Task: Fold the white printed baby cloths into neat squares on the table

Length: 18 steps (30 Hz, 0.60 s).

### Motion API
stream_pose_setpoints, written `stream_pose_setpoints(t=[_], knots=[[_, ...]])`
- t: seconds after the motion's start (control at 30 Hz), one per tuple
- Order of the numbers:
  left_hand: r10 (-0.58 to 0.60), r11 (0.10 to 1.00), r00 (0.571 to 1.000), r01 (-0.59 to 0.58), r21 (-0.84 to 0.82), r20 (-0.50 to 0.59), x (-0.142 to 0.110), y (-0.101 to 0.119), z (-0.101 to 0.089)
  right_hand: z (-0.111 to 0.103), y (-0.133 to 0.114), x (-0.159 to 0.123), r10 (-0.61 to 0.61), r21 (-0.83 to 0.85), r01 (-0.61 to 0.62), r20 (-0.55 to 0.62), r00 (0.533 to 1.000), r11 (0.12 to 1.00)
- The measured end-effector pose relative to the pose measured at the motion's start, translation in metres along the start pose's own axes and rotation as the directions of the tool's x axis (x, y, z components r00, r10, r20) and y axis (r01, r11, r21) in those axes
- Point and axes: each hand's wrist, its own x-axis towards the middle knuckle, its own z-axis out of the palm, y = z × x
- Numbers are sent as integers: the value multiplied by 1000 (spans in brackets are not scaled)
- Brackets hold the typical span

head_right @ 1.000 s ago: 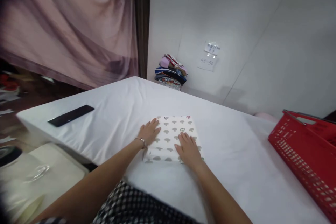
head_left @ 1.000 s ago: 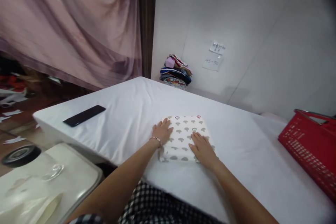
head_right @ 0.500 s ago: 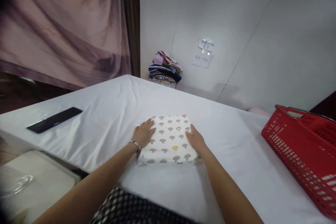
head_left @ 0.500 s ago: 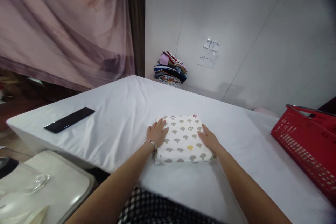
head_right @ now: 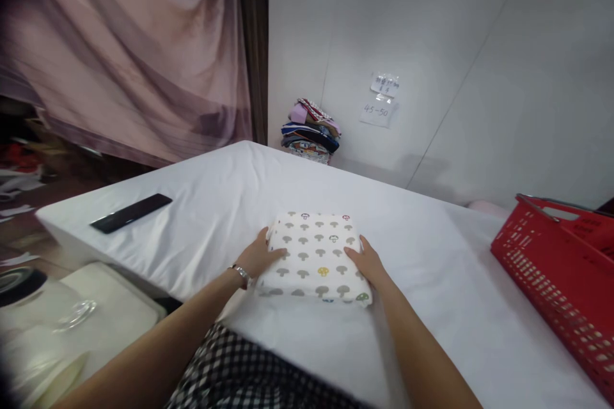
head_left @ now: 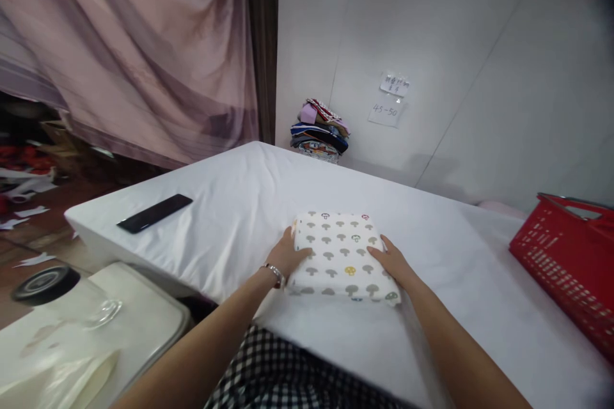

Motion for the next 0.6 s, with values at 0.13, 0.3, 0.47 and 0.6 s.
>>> stream_pose_setpoints(t=[0.13,0.3,0.47,0.6], knots=[[78,997,996,-78,-7,51,-6,2,-4,2,-1,-21,8,161,-15,45,999,987],[269,958,963,-266,103,-10,41,38,-28,7,8,-40,-133,299,165,-123,983,940],[241,970,969,-241,-19,47,101,56,-36,16,14,-48,-136,216,160,-121,983,963],[47,989,999,-46,-144,7,107,30,-22,18,14,-57,-55,207,58,-17,998,977]])
